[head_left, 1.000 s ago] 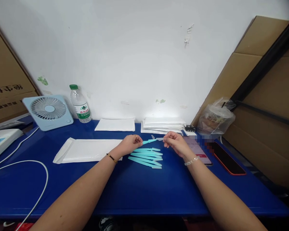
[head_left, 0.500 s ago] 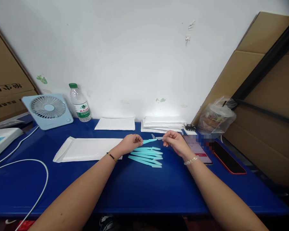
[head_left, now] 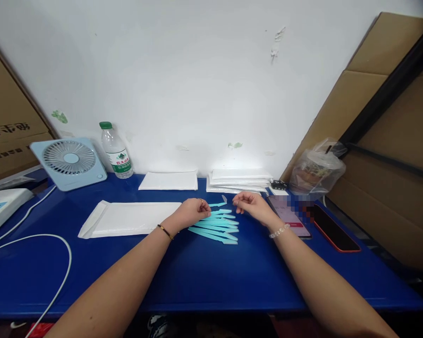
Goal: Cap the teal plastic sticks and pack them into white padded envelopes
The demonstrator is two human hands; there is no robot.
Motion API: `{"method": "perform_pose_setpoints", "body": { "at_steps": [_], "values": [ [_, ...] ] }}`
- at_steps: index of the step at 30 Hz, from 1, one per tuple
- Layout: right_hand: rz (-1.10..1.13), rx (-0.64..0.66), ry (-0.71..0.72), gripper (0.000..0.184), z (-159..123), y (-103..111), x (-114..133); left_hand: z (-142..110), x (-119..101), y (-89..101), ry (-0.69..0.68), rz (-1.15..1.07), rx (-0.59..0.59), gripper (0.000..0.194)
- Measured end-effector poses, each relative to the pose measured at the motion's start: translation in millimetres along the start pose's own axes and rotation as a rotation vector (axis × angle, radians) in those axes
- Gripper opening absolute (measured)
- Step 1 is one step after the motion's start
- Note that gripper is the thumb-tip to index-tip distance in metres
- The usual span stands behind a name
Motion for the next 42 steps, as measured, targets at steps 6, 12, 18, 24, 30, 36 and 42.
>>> {"method": "perform_pose_setpoints", "body": {
  "at_steps": [6,12,18,24,30,36,42],
  "values": [
    [-0.526,0.136,0.447,0.032,33,-13,13,6,6,15.1,-0.074,0.333,-0.253,0.025],
    [-0.687,0.111,0.342,0.016,35,2,-4,10,12,11.6,-0.122,0.457,-0.223,0.014],
    [-0.545,0.035,0.310,0.021,17,12,-15,12,11,11.3,-0.137,0.482,-0.227,0.018],
    [-0.605,-0.002,0.298,0.025,19,11,-18,12,12,12.3,-0.145,0.463,-0.228,0.013],
    [-0.510,0.028,0.305,0.019,19,6,-16,14,17,11.6,-0.103,0.390,-0.227,0.010],
    [-0.465,0.032,0.317,0.017,21,-15,-9,16,20,10.6,-0.071,0.303,-0.209,0.010],
    [-0.470,0.073,0.304,0.018,21,-27,-1,19,23,9.6,-0.029,0.288,-0.164,0.014]
  ]
}}
Point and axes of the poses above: each hand's wrist, its own z-axis towards the middle knuckle, its own y-axis out of the back of the hand, x = y × z, the point moved 5 cm from there along z, towards the middle knuckle, and after that the axes turned 8 degrees about -x, right-handed, at the moved point
